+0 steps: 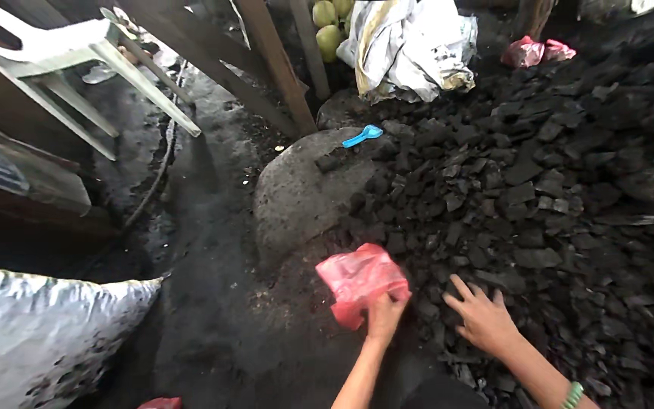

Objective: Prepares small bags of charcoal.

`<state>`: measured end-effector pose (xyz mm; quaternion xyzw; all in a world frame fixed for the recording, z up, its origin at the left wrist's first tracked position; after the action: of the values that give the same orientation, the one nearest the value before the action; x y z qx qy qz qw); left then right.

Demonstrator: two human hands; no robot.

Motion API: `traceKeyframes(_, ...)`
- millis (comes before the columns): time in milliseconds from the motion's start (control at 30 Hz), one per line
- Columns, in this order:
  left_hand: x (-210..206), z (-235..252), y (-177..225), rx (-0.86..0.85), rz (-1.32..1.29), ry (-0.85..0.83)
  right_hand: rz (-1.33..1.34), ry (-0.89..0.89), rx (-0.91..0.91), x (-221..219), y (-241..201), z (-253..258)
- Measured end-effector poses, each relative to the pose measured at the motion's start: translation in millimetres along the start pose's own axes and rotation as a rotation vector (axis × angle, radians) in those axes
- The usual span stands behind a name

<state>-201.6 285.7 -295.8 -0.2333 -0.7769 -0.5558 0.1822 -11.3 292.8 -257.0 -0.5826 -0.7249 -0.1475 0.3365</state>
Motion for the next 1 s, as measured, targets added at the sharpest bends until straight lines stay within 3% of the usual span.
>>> traceKeyframes(133,-48.0,-15.3,47.4,-0.157,0.094,-0.331,0.027,0.245,-0.006,-8.2,17.4,-39.4)
traceKeyframes(233,-23.1,-2.7,61.8,-0.272,0.016,-0.185,0.067,0.379,-0.039,-4.5,33.5,-59.9)
traceKeyframes(333,31.0,30.5,52.0,-0.201,-0.03,-0.023,0.07,0.627,0.051,7.5,25.7,-59.4)
traceKeyframes(400,68.6,61.9,37.4,-0.107,-0.005,0.108,0.085,0.674,0.129,17.7,3.1,-40.5)
traceKeyframes(467,89.7,99.7,18.7,0.021,0.019,0.106,0.115,0.536,0.172,24.6,-25.5,-5.5)
traceKeyframes(600,59.3,150.5,-17.9,0.129,0.156,-0.2,0.072,0.035,0.108,15.0,-57.1,69.2)
traceKeyframes(800,48.8,152.4,-15.7,0.323,0.271,-0.165,0.061,-0.177,-0.001,22.4,-48.6,90.6)
traceKeyframes(1000,64.3,140.2,-17.3,0.201,0.236,-0.259,-0.009,-0.222,-0.007,13.5,-45.2,70.9)
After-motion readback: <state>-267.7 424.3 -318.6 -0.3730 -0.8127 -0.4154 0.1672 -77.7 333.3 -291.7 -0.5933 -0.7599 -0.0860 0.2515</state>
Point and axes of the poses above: each hand's wrist, its own z-axis towards the middle knuckle, its own x-axis out of the back of the hand, y = z × x, the point moved 9 cm from there along z, towards the middle knuckle, and after that the axes turned 10 degrees about -y, right-handed, at the moved point
